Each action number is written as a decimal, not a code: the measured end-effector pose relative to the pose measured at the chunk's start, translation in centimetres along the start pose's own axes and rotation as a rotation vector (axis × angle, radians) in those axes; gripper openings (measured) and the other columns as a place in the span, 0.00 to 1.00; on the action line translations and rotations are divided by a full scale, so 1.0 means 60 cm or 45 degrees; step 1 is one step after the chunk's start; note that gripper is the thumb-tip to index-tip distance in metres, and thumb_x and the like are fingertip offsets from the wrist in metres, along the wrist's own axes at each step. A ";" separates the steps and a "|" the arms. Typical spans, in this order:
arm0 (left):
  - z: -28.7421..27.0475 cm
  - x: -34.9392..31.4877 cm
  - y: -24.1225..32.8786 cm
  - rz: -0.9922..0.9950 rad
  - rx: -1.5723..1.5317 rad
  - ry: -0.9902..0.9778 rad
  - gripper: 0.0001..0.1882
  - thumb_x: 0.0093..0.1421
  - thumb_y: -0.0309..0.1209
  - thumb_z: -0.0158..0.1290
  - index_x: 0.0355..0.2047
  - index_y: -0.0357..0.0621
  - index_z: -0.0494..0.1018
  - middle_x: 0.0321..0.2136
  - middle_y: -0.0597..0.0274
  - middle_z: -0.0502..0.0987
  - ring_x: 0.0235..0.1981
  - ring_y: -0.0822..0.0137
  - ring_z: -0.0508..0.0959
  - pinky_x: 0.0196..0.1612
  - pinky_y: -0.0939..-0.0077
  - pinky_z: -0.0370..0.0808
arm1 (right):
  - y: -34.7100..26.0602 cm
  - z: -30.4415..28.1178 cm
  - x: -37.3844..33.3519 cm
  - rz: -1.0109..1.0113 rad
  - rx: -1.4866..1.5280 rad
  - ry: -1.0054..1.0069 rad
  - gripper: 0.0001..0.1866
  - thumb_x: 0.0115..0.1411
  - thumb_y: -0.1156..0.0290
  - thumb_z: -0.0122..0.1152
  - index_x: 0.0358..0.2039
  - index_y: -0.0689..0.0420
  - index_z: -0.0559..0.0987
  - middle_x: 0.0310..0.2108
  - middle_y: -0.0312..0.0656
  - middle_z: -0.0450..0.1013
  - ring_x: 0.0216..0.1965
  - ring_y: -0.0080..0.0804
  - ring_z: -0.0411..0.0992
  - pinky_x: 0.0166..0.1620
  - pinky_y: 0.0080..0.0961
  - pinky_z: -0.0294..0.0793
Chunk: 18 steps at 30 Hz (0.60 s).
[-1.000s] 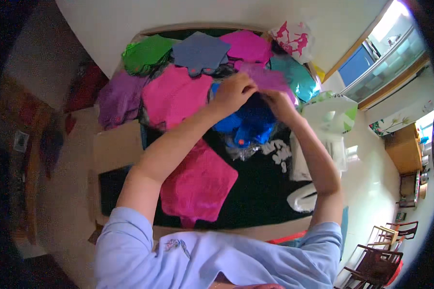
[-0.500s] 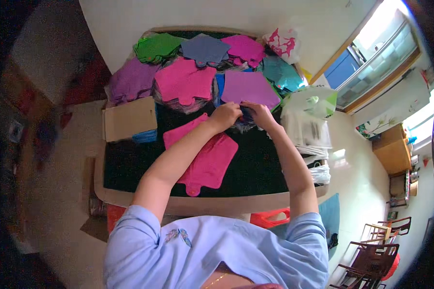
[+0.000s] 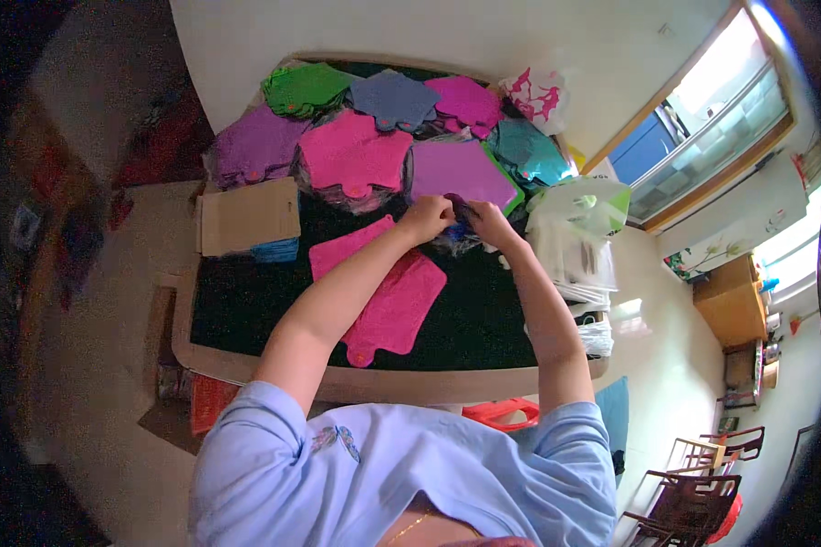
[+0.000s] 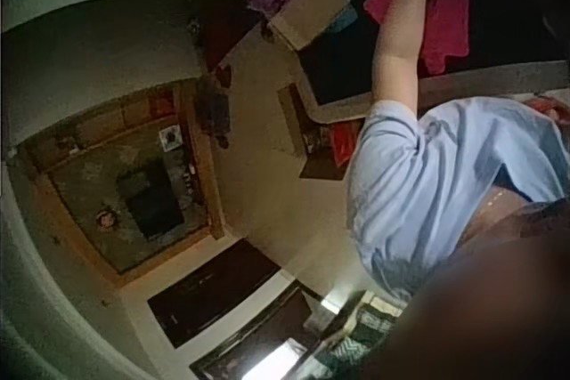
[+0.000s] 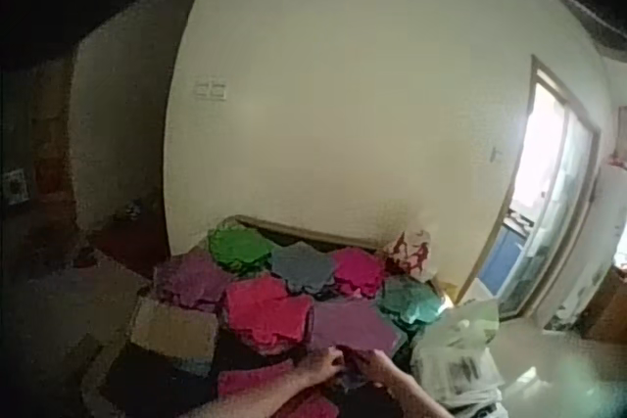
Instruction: Folding colorful cloth items and placing them into cardboard and plastic packaging.
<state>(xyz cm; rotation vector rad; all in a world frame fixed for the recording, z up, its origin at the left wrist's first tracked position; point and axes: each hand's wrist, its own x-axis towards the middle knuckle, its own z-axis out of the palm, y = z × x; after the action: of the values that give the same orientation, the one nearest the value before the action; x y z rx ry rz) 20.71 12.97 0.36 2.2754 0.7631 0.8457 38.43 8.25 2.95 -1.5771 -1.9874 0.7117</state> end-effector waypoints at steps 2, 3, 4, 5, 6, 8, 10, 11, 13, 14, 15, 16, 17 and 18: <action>-0.001 0.005 -0.014 -0.023 -0.061 0.024 0.06 0.48 0.29 0.51 0.23 0.39 0.75 0.24 0.50 0.75 0.30 0.52 0.76 0.34 0.61 0.71 | -0.004 0.003 0.003 -0.152 -0.087 0.101 0.18 0.49 0.79 0.50 0.43 0.59 0.72 0.39 0.55 0.70 0.43 0.44 0.71 0.44 0.33 0.67; -0.001 0.006 -0.021 -0.046 -0.124 0.039 0.06 0.48 0.28 0.51 0.23 0.38 0.75 0.24 0.49 0.76 0.30 0.52 0.76 0.34 0.62 0.71 | -0.005 0.003 0.003 -0.161 -0.089 0.096 0.18 0.49 0.79 0.50 0.43 0.59 0.72 0.39 0.55 0.70 0.43 0.44 0.71 0.44 0.33 0.67; -0.002 0.009 -0.018 -0.045 -0.125 0.039 0.06 0.48 0.28 0.51 0.23 0.38 0.75 0.24 0.49 0.76 0.30 0.52 0.76 0.34 0.62 0.71 | -0.008 -0.001 0.001 -0.166 -0.077 0.109 0.18 0.48 0.80 0.50 0.43 0.59 0.72 0.38 0.54 0.71 0.43 0.45 0.71 0.44 0.33 0.67; -0.001 0.012 -0.014 -0.055 -0.106 0.066 0.07 0.47 0.28 0.51 0.24 0.38 0.75 0.24 0.49 0.76 0.30 0.53 0.76 0.34 0.62 0.71 | -0.010 -0.003 -0.001 -0.172 -0.064 0.121 0.19 0.48 0.80 0.50 0.43 0.60 0.72 0.38 0.54 0.71 0.43 0.45 0.71 0.44 0.33 0.67; 0.000 0.013 -0.010 -0.065 -0.087 0.092 0.07 0.47 0.27 0.51 0.24 0.37 0.76 0.24 0.48 0.76 0.30 0.54 0.77 0.33 0.62 0.71 | -0.006 -0.003 0.000 -0.172 -0.065 0.121 0.19 0.48 0.80 0.50 0.43 0.60 0.72 0.38 0.54 0.71 0.43 0.45 0.71 0.44 0.33 0.67; 0.002 0.016 -0.004 -0.080 -0.092 0.135 0.07 0.47 0.27 0.50 0.24 0.37 0.75 0.24 0.48 0.76 0.30 0.53 0.77 0.33 0.62 0.72 | -0.007 -0.004 0.000 -0.235 -0.071 0.166 0.18 0.47 0.80 0.51 0.42 0.60 0.73 0.37 0.53 0.72 0.43 0.46 0.71 0.43 0.33 0.68; 0.002 0.016 -0.004 -0.098 -0.094 0.183 0.07 0.48 0.27 0.50 0.24 0.37 0.75 0.24 0.49 0.76 0.30 0.53 0.77 0.33 0.62 0.72 | -0.026 -0.015 -0.007 -0.061 -0.025 0.040 0.17 0.47 0.80 0.52 0.42 0.60 0.73 0.37 0.53 0.72 0.43 0.46 0.71 0.43 0.33 0.68; 0.002 0.016 -0.007 -0.074 -0.093 0.258 0.06 0.48 0.27 0.50 0.24 0.38 0.75 0.24 0.50 0.76 0.29 0.53 0.76 0.33 0.62 0.72 | -0.039 -0.017 -0.007 0.113 0.022 -0.090 0.17 0.47 0.79 0.52 0.41 0.60 0.73 0.37 0.52 0.72 0.43 0.45 0.71 0.43 0.33 0.68; 0.000 0.017 -0.003 -0.046 -0.093 0.334 0.06 0.48 0.28 0.51 0.23 0.38 0.74 0.23 0.50 0.76 0.29 0.52 0.76 0.32 0.62 0.72 | -0.045 -0.013 -0.001 0.200 -0.032 -0.120 0.17 0.48 0.79 0.52 0.41 0.61 0.73 0.37 0.52 0.72 0.43 0.45 0.71 0.43 0.32 0.68; -0.001 0.020 0.003 -0.042 -0.101 0.338 0.06 0.49 0.28 0.50 0.23 0.39 0.73 0.25 0.51 0.75 0.30 0.53 0.75 0.33 0.63 0.71 | -0.046 -0.015 0.000 0.292 -0.084 -0.145 0.16 0.49 0.78 0.53 0.41 0.61 0.73 0.37 0.52 0.73 0.42 0.45 0.71 0.43 0.32 0.68; -0.002 0.022 0.010 -0.038 -0.109 0.343 0.06 0.50 0.28 0.49 0.24 0.39 0.72 0.27 0.51 0.75 0.32 0.54 0.75 0.35 0.64 0.71 | -0.024 -0.008 0.006 0.291 -0.087 -0.143 0.16 0.49 0.78 0.53 0.41 0.61 0.73 0.37 0.52 0.73 0.42 0.45 0.71 0.43 0.32 0.68; -0.001 0.024 0.022 -0.026 -0.113 0.343 0.06 0.50 0.28 0.49 0.24 0.39 0.72 0.27 0.51 0.75 0.32 0.54 0.75 0.35 0.64 0.71 | 0.015 0.001 0.015 0.058 -0.131 0.032 0.16 0.50 0.78 0.53 0.41 0.61 0.73 0.36 0.52 0.73 0.41 0.45 0.71 0.43 0.31 0.67; 0.001 0.022 0.033 0.092 0.133 0.324 0.06 0.51 0.29 0.47 0.24 0.40 0.72 0.30 0.52 0.74 0.35 0.55 0.74 0.37 0.67 0.70 | 0.026 0.001 0.022 -0.180 -0.172 0.198 0.15 0.51 0.77 0.53 0.41 0.61 0.73 0.36 0.52 0.73 0.40 0.45 0.71 0.43 0.31 0.67; 0.002 0.022 0.043 0.211 0.379 0.304 0.06 0.52 0.29 0.46 0.25 0.41 0.71 0.33 0.53 0.73 0.39 0.57 0.72 0.39 0.69 0.69 | 0.039 -0.008 0.028 -0.181 -0.175 0.201 0.15 0.51 0.77 0.53 0.41 0.61 0.73 0.36 0.52 0.73 0.40 0.45 0.71 0.43 0.31 0.67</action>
<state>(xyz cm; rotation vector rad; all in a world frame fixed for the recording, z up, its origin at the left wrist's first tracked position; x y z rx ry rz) 22.38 12.12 2.54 2.5565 0.8623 1.1633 40.10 10.39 1.82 -1.4999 -2.0428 0.3902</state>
